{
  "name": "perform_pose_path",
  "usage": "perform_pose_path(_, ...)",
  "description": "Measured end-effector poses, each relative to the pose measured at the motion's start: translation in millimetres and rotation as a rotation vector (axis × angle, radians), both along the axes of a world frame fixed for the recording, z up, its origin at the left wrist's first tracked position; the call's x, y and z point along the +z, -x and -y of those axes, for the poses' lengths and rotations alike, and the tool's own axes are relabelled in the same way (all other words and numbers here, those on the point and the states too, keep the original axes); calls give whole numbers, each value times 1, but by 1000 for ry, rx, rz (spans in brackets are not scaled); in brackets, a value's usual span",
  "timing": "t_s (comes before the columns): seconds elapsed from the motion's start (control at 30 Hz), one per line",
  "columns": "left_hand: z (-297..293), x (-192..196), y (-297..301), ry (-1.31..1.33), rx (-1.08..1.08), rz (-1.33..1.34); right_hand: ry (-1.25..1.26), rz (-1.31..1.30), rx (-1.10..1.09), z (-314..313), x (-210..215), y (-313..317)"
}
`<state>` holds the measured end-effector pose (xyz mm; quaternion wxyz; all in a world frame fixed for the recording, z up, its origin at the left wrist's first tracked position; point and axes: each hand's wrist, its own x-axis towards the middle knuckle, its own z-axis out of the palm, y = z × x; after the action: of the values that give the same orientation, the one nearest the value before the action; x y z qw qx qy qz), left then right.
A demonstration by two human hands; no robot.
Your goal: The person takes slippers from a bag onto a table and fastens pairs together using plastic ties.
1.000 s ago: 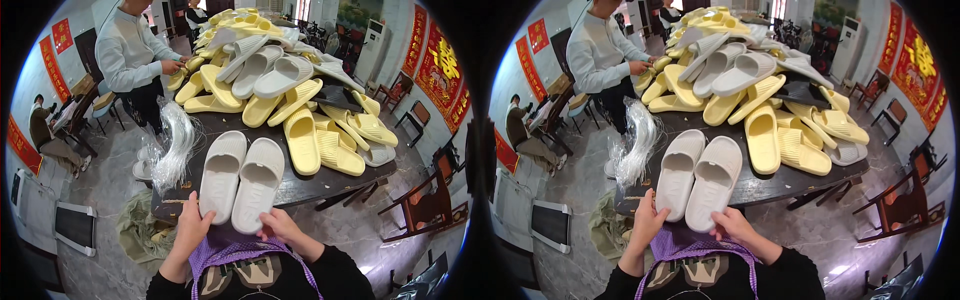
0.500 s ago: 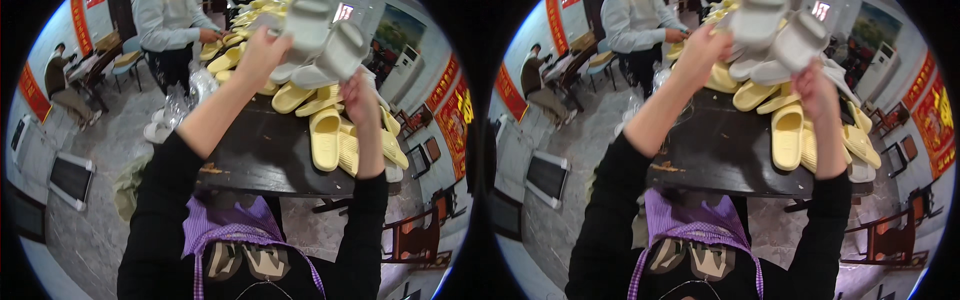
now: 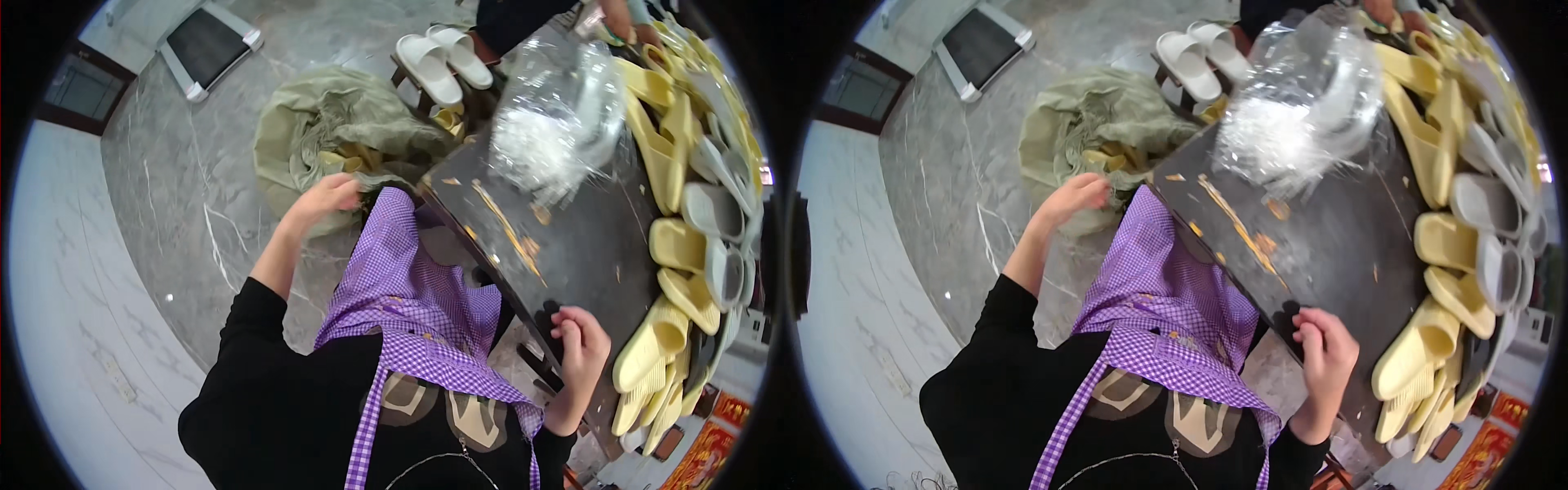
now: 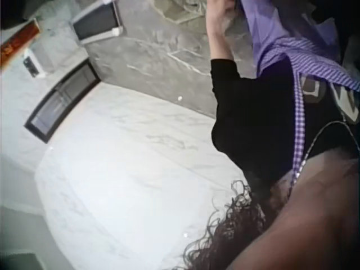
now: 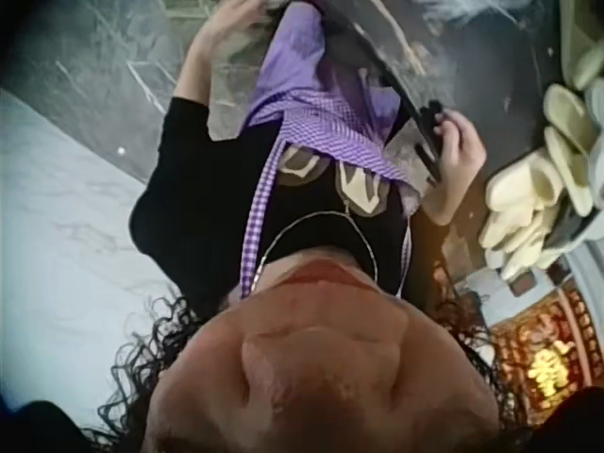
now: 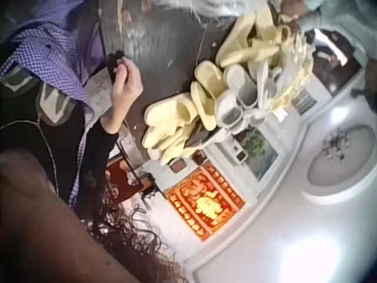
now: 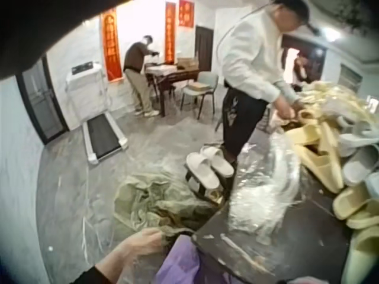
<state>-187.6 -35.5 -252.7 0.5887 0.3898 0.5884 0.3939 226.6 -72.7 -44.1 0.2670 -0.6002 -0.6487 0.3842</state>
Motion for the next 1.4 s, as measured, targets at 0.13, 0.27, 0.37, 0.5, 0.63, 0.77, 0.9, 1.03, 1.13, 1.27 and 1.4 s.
perform_pose_path(0.13, 7, -186, 103, 222, 92, -852, -370, 367, 71, -4, -29, 34)
perform_pose_path(0.27, -71, -241, 92, 67, 208, -838, -506, 547, 41, -3, -38, 41)
perform_pose_path(0.37, -127, -286, 86, 74, 94, -875, -453, 524, -43, 4, -46, 36)
perform_pose_path(0.5, -159, -343, 92, 420, -334, -1105, -445, 497, -162, 11, -55, 26)
perform_pose_path(0.63, -128, -359, 57, 379, -453, -1318, -424, 546, -296, 54, -50, -15)
perform_pose_path(0.77, -38, -347, 68, 15, -446, -1444, -581, 395, -490, 15, -73, 42)
perform_pose_path(0.9, -8, -296, 65, 269, -714, -1258, -648, 369, -549, 4, -72, 53)
perform_pose_path(1.03, 13, -272, 75, 298, -814, -1088, -656, 457, -523, 5, -67, 41)
perform_pose_path(1.13, 14, -250, 89, 565, -713, -946, -663, 502, -519, 9, -65, 29)
perform_pose_path(1.27, 32, -253, 117, 380, -529, -1107, -675, 541, -511, 14, -65, 21)
perform_pose_path(1.4, -21, -252, 94, 113, -354, -1301, -669, 523, -506, 9, -66, 38)
